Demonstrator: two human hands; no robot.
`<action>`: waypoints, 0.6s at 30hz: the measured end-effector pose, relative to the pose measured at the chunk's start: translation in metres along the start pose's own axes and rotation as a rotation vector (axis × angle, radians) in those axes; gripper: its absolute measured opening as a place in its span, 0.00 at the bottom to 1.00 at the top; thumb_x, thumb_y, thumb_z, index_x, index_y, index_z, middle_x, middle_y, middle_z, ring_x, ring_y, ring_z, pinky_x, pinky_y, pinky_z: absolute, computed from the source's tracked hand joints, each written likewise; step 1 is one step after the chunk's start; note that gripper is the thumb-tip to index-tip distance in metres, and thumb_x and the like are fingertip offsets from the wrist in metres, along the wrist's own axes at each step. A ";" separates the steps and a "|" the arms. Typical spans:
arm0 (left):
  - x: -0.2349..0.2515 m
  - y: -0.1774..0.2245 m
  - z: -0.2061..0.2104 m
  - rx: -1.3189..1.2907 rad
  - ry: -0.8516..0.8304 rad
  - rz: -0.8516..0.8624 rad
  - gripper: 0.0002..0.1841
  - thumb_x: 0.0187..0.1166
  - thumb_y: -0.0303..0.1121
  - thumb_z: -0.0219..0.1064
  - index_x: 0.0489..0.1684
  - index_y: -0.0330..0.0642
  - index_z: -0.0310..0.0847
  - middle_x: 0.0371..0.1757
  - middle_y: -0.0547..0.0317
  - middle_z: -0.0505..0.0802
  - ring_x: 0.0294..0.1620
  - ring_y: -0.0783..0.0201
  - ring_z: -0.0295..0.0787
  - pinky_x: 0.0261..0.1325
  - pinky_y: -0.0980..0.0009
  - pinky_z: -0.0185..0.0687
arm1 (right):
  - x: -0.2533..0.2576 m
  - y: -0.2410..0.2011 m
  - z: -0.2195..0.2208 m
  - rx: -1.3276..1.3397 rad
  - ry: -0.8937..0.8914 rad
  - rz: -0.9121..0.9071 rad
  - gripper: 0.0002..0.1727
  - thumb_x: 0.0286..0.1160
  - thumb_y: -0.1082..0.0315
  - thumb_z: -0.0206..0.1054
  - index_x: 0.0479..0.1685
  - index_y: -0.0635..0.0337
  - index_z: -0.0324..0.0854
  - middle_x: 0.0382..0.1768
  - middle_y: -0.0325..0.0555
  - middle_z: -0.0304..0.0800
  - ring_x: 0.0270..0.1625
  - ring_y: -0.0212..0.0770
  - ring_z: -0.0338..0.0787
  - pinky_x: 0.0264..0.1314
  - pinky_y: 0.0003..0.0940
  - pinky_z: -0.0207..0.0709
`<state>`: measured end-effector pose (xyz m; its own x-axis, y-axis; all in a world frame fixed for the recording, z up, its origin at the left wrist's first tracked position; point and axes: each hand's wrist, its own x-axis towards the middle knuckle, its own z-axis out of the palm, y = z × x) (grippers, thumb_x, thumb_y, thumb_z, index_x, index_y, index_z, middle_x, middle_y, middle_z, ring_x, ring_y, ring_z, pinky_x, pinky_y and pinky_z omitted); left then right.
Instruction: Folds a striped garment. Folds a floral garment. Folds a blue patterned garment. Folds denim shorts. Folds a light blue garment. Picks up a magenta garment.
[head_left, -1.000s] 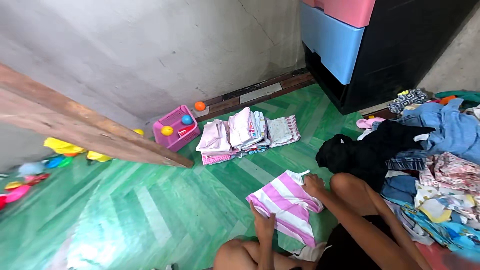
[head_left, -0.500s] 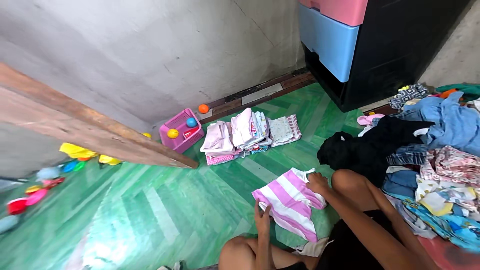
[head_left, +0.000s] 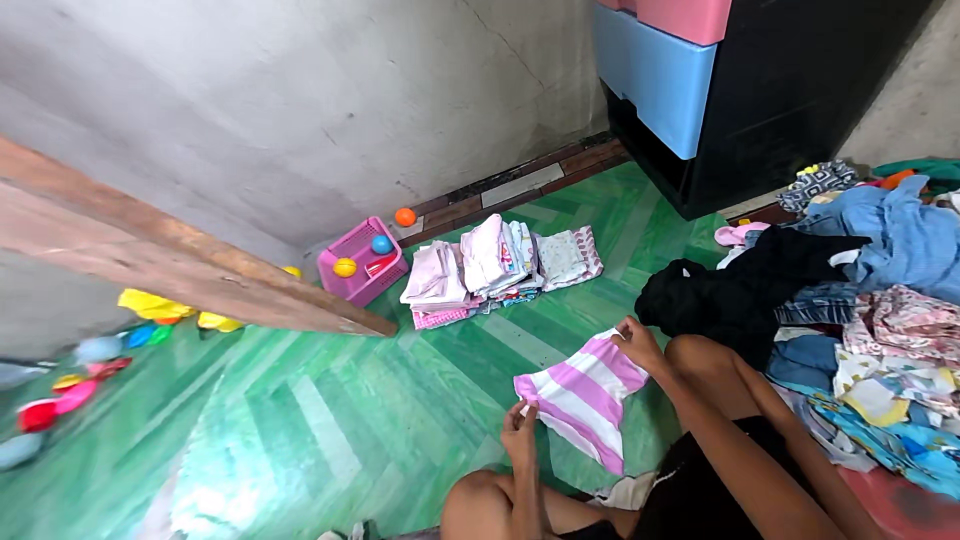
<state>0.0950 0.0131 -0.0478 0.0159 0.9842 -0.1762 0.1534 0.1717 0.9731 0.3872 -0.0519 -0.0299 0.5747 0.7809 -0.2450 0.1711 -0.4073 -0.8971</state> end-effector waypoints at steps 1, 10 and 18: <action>0.000 0.002 -0.001 -0.014 -0.010 0.009 0.18 0.71 0.19 0.74 0.59 0.23 0.81 0.44 0.44 0.91 0.38 0.65 0.86 0.45 0.68 0.85 | 0.000 -0.003 -0.003 0.069 -0.010 -0.029 0.21 0.76 0.66 0.70 0.63 0.70 0.78 0.50 0.62 0.89 0.51 0.54 0.90 0.59 0.51 0.82; 0.004 0.072 -0.026 -0.109 -0.051 0.318 0.33 0.65 0.13 0.63 0.76 0.27 0.58 0.39 0.62 0.91 0.35 0.75 0.90 0.42 0.75 0.88 | -0.033 -0.090 -0.063 0.324 -0.135 -0.380 0.17 0.74 0.73 0.69 0.61 0.67 0.82 0.41 0.44 0.89 0.40 0.28 0.87 0.47 0.24 0.83; 0.001 0.127 -0.025 -0.359 -0.137 0.061 0.36 0.81 0.26 0.49 0.92 0.43 0.37 0.59 0.47 0.86 0.50 0.62 0.90 0.53 0.61 0.88 | -0.055 -0.121 -0.073 0.290 -0.076 -0.448 0.12 0.76 0.71 0.67 0.53 0.63 0.88 0.42 0.41 0.90 0.40 0.23 0.86 0.47 0.19 0.81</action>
<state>0.0900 0.0364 0.0789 0.1502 0.9825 -0.1105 -0.2071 0.1405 0.9682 0.3934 -0.0798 0.1189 0.4352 0.8844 0.1687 0.1519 0.1125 -0.9820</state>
